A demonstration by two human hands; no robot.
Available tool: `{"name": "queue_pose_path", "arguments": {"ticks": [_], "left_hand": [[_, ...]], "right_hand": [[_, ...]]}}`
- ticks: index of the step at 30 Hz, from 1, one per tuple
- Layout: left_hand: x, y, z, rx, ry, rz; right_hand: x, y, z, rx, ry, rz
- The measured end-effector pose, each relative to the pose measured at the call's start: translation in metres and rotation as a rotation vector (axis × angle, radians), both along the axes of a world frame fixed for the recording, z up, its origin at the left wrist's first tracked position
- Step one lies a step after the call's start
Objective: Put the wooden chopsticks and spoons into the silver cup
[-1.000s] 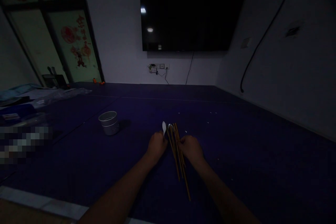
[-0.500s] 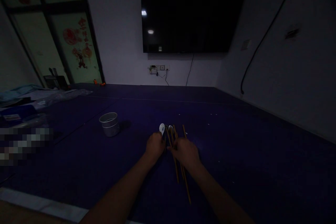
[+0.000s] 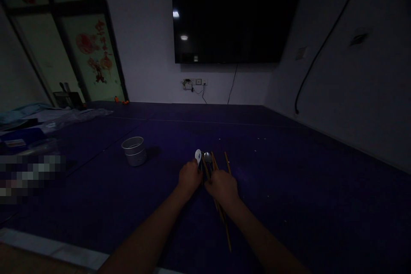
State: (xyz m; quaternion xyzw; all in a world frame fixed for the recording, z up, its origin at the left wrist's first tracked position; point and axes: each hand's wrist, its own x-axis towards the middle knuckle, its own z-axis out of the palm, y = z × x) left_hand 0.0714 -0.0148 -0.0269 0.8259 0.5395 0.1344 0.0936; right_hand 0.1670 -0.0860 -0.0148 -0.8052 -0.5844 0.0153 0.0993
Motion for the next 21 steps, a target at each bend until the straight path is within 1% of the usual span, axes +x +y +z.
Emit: {"name": "queue_pose_path", "arguments": {"ticks": [4,7,9,12,15,18,21], "left_hand": [[0.0,0.001,0.0,0.0,-0.002,-0.001],[0.0,0.002,-0.001,0.004,0.006,-0.024],[0.0,0.002,-0.001,0.0,0.012,-0.033],[-0.001,0.003,-0.002,-0.007,0.016,-0.046],[-0.002,0.002,-0.002,0.004,0.026,-0.071],[-0.002,0.001,-0.002,0.009,0.033,-0.083],[-0.002,0.001,-0.003,0.014,0.035,-0.088]], "right_hand": [[0.009,-0.005,0.008,0.032,0.059,-0.033],[0.027,-0.008,0.013,0.073,0.066,-0.077],[0.042,-0.01,0.014,0.104,0.061,-0.13],[0.063,-0.012,0.01,0.109,0.056,-0.211],[0.078,-0.013,0.001,0.075,0.05,-0.232],[0.083,-0.01,-0.008,0.013,0.068,-0.23],[0.082,-0.007,-0.013,-0.017,0.075,-0.206]]}}
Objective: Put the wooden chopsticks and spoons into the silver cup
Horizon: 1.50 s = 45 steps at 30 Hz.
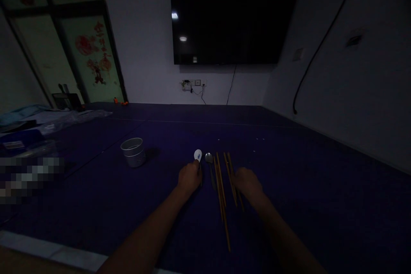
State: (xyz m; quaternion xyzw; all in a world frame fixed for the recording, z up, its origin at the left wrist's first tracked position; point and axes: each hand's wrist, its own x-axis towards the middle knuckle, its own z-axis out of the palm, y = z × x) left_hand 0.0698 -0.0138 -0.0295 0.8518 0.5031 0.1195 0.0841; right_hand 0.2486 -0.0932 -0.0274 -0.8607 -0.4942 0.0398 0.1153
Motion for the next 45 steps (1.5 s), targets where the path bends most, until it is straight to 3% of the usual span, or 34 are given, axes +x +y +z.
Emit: {"name": "queue_pose_path", "arguments": {"ticks": [4,11,20,25,45], "left_hand": [[0.0,0.0,-0.002,0.049,-0.019,-0.036],[0.003,-0.005,-0.006,0.124,-0.121,-0.258],[0.004,-0.009,-0.007,0.143,-0.034,-0.368],[0.005,-0.011,-0.004,0.157,0.025,-0.32],[0.0,0.0,-0.006,0.123,0.049,-0.145]], "right_hand": [[-0.007,0.002,-0.001,-0.035,0.023,0.041],[-0.023,0.005,-0.001,0.019,0.091,0.113],[-0.029,0.009,-0.012,0.118,0.107,0.157],[-0.025,0.012,-0.015,0.177,0.097,0.14],[-0.017,0.013,-0.015,0.156,-0.015,0.1]]}}
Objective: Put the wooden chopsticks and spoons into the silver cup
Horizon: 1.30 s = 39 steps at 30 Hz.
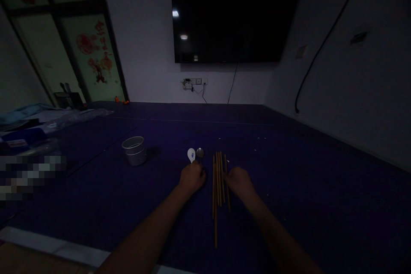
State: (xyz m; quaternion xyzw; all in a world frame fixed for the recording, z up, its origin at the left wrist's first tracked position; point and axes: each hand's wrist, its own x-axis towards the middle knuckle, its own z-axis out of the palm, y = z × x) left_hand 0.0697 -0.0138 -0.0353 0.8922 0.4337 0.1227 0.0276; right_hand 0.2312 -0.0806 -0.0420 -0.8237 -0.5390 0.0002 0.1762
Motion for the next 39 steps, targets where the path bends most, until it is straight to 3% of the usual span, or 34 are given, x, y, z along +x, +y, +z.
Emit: {"name": "queue_pose_path", "arguments": {"ticks": [5,8,12,15,19,25,31,39], "left_hand": [[-0.001,0.002,-0.001,0.021,-0.06,0.01],[-0.007,0.007,0.007,0.194,-0.308,0.097],[-0.032,0.021,0.027,0.619,-0.78,0.352],[-0.058,0.033,0.039,0.768,-0.991,0.582],[-0.088,0.048,0.041,0.672,-1.014,0.821],[-0.112,0.068,0.021,0.443,-0.994,1.034],[-0.12,0.078,0.014,0.305,-1.03,1.087],[-0.121,0.072,0.016,0.199,-1.036,1.041]], "right_hand": [[0.002,0.001,-0.004,0.015,-0.002,0.012],[0.001,0.001,-0.005,0.047,0.032,0.028],[-0.002,0.001,-0.008,0.072,0.075,0.051],[-0.006,0.002,-0.009,0.095,0.121,0.094],[-0.017,0.005,-0.01,0.141,0.188,0.151],[-0.031,0.007,-0.01,0.177,0.328,0.189],[-0.033,0.009,-0.013,0.178,0.421,0.187],[-0.035,0.011,-0.016,0.12,0.559,0.201]]}}
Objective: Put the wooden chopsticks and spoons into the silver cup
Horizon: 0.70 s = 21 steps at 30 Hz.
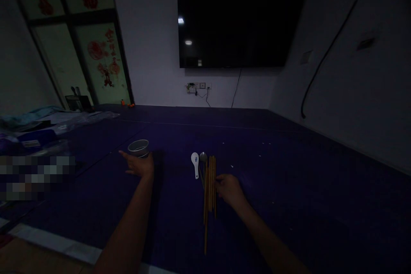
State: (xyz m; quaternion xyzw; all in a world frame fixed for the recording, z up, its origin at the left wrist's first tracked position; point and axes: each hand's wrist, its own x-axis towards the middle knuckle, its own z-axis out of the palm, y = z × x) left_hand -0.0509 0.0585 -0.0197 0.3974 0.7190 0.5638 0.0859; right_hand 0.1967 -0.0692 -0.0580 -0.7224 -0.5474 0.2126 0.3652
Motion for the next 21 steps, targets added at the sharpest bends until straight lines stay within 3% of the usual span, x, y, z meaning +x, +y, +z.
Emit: {"name": "queue_pose_path", "arguments": {"ticks": [4,7,11,15,18,21], "left_hand": [[0.008,-0.008,0.014,0.059,0.045,-0.001],[0.032,-0.021,0.028,0.203,0.045,-0.14],[0.084,-0.054,0.03,0.354,0.06,-0.61],[0.125,-0.091,0.014,0.238,0.157,-1.012],[0.137,-0.107,0.003,0.227,0.242,-1.166],[0.135,-0.108,0.003,0.225,0.329,-1.257]], "right_hand": [[0.004,-0.002,0.01,0.076,-0.097,-0.061],[0.009,-0.008,0.028,0.277,-0.128,-0.141],[0.016,-0.02,0.052,0.481,0.05,-0.057],[0.018,-0.031,0.062,0.559,0.143,0.149],[0.016,-0.035,0.063,0.593,0.174,0.165],[0.019,-0.034,0.063,0.607,0.178,0.096]]}}
